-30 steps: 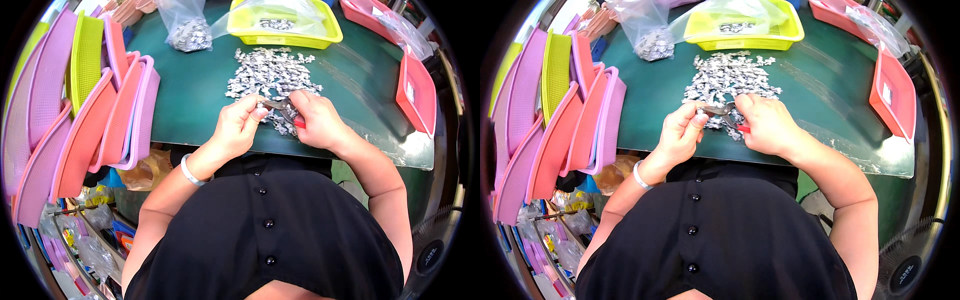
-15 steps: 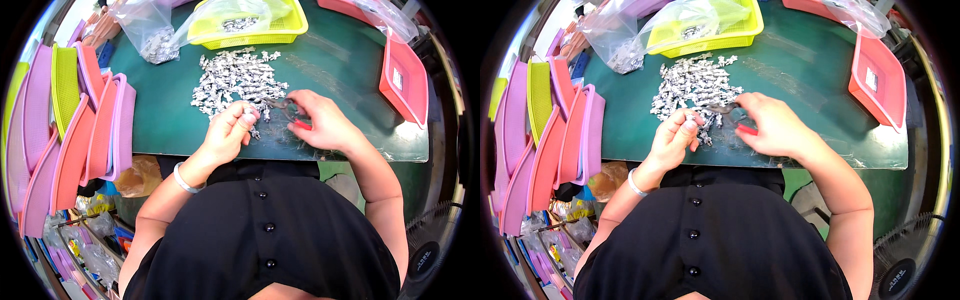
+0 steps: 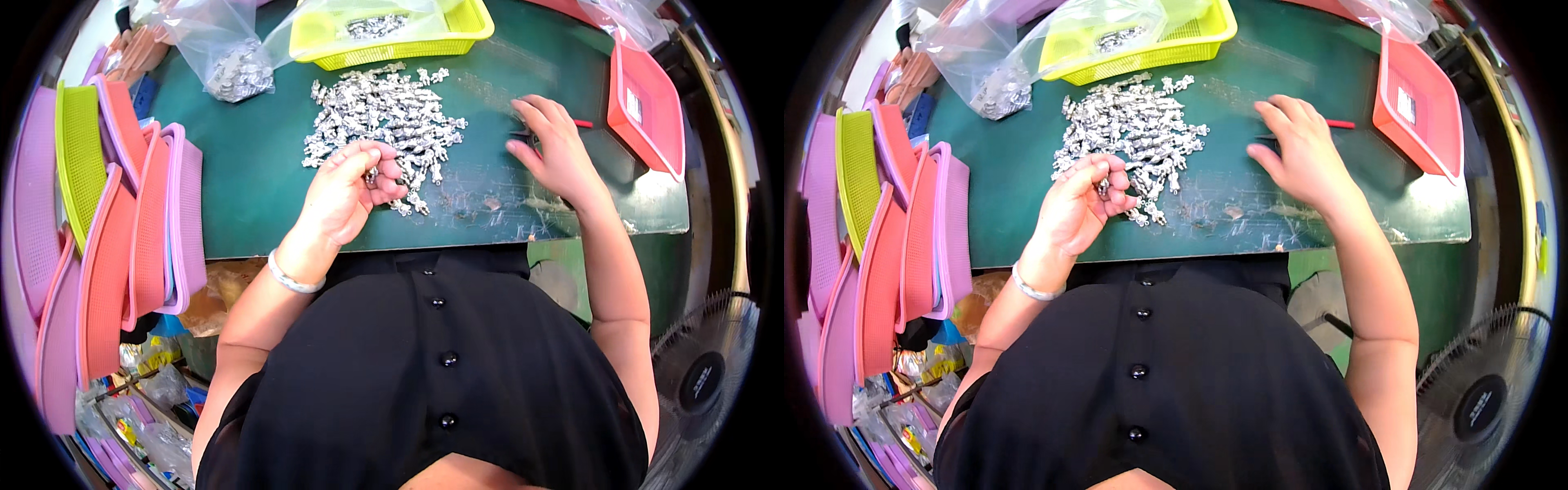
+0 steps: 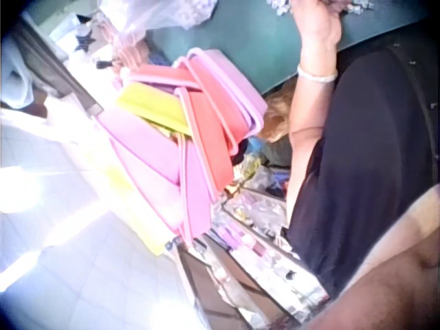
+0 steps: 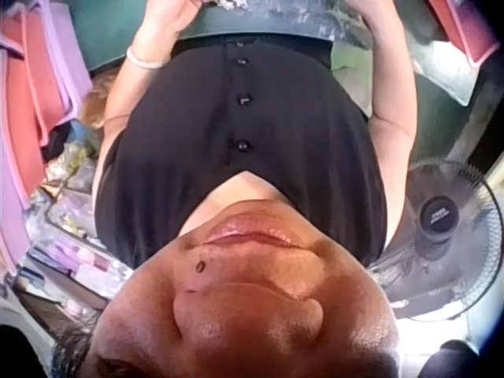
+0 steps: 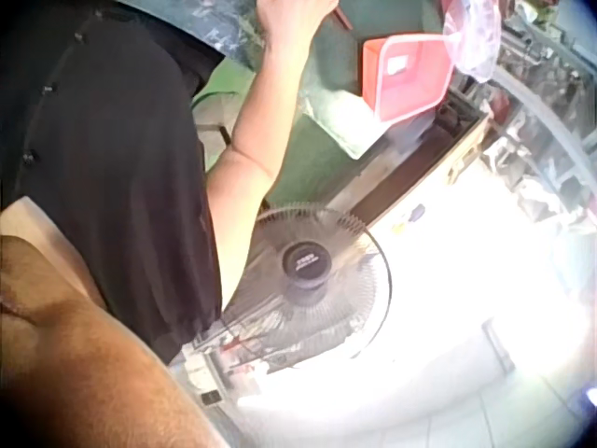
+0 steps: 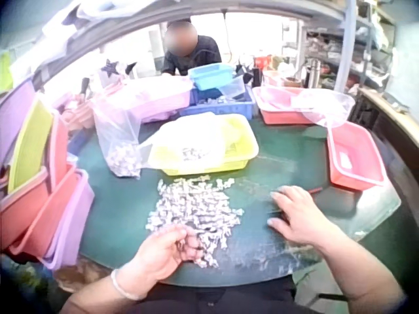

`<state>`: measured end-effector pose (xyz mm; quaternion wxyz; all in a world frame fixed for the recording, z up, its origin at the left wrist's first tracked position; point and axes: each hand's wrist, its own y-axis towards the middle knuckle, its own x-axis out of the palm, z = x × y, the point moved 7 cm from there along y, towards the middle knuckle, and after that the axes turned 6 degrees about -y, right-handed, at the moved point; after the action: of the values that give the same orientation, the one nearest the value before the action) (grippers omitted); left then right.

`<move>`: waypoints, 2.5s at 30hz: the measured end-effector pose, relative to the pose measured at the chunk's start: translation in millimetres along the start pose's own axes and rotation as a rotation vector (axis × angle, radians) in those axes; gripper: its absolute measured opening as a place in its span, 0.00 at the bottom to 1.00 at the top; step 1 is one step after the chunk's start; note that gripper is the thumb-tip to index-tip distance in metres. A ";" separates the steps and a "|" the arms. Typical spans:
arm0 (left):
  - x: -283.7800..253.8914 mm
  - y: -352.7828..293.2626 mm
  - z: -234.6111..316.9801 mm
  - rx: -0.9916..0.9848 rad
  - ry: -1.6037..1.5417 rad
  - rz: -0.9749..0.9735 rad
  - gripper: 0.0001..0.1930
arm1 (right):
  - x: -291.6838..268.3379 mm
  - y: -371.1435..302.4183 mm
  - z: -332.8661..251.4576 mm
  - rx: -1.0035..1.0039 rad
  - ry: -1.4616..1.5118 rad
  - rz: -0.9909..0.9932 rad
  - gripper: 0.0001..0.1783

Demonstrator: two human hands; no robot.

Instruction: The person sits at a green workbench and assembles small silver metal components. They pick up individual pieces, link them together by hand, and occasionally use red-handled pliers to secure the connections. The assembled units are placed into a yellow plastic basket on the table.

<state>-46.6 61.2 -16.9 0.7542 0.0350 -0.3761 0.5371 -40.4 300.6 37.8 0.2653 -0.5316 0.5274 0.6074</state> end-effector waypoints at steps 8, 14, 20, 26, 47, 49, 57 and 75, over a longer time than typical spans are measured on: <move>-22.7 -6.2 13.6 -0.073 -0.070 -0.058 0.11 | 41.8 38.9 -29.9 0.006 0.095 -0.029 0.14; -33.9 -8.9 11.6 -0.123 -0.115 -0.105 0.10 | 51.4 44.3 -27.4 0.072 0.216 -0.055 0.08; -24.0 -2.1 6.5 -0.175 -0.093 -0.118 0.08 | 56.1 45.0 -18.1 0.356 0.564 -0.183 0.06; -9.4 14.3 11.2 -0.133 0.022 -0.122 0.08 | 58.6 52.0 -38.2 0.410 0.995 -0.252 0.06; -20.0 11.3 8.6 -0.193 -0.322 -0.224 0.07 | 54.1 57.4 -73.0 0.195 0.756 -0.198 0.09; -21.1 11.3 8.7 -0.182 -0.324 -0.226 0.07 | 47.6 53.9 -68.5 0.214 0.573 -0.152 0.09; -19.8 11.7 11.9 -0.127 -0.314 -0.215 0.08 | 37.0 48.2 -69.3 0.113 0.406 -0.105 0.10; -19.6 3.9 23.1 0.012 -0.152 -0.186 0.07 | -0.6 -31.0 22.2 0.171 -0.187 -0.236 0.34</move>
<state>-64.8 36.9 -13.6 0.7698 0.1151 -0.4242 0.4628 -21.0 330.6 24.5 0.4270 -0.5066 0.4838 0.5719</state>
